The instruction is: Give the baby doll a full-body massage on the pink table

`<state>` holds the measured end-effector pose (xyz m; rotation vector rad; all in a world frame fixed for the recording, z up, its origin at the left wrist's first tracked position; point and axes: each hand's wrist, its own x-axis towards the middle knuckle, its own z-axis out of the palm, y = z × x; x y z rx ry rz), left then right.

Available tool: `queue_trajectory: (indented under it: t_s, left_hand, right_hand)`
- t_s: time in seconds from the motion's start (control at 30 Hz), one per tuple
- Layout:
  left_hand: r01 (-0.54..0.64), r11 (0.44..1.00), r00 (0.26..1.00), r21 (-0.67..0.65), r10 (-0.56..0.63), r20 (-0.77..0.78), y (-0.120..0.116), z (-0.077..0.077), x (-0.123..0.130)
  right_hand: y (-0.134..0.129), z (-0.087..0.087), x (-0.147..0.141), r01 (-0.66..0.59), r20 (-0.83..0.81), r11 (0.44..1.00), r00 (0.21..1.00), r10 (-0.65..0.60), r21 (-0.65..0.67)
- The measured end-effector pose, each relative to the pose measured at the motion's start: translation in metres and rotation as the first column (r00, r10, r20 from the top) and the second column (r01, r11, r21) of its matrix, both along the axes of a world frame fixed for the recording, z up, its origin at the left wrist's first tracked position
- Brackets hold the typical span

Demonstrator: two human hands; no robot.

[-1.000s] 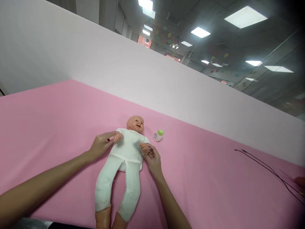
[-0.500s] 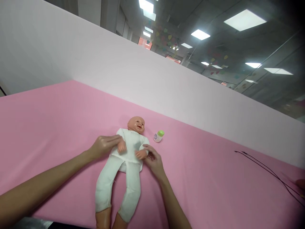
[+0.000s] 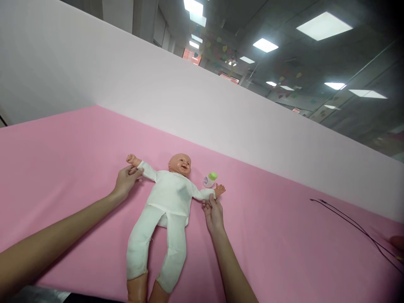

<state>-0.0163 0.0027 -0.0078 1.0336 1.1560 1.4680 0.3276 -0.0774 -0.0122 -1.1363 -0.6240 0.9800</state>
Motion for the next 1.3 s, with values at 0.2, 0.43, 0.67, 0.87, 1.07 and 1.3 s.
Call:
queue_trajectory:
  t_s: [0.2,0.43,0.67,0.87,1.07,1.3]
  left_hand:
    - [0.069,0.981,0.978,0.182,-0.030,-0.206,-0.010,0.005,0.003]
    - [0.614,0.579,0.594,0.536,0.108,-0.797,-0.026,-0.006,0.008]
    - [0.385,0.816,0.697,0.432,0.049,-0.715,-0.025,-0.004,0.008]
    - [-0.012,0.990,0.985,0.138,0.035,-0.168,-0.006,0.001,0.001]
    - [-0.189,0.980,0.809,0.056,0.187,-0.557,0.023,-0.007,-0.033]
    - [-0.202,0.971,0.324,0.131,0.192,-0.926,0.029,-0.017,-0.049]
  right_hand:
    - [-0.006,0.013,-0.005,-0.094,0.195,0.988,0.978,0.070,0.121]
    - [-0.020,0.018,-0.020,-0.577,0.762,0.817,0.527,0.376,-0.004]
    - [-0.014,0.011,-0.022,-0.401,0.533,0.913,0.790,0.303,0.075]
    - [-0.005,0.007,-0.006,-0.052,0.132,0.998,0.990,0.046,0.041]
    - [0.005,0.004,0.053,0.198,0.054,0.976,0.980,-0.194,-0.093]
    - [-0.002,-0.005,0.083,0.256,0.712,0.959,0.696,-0.093,-0.125]
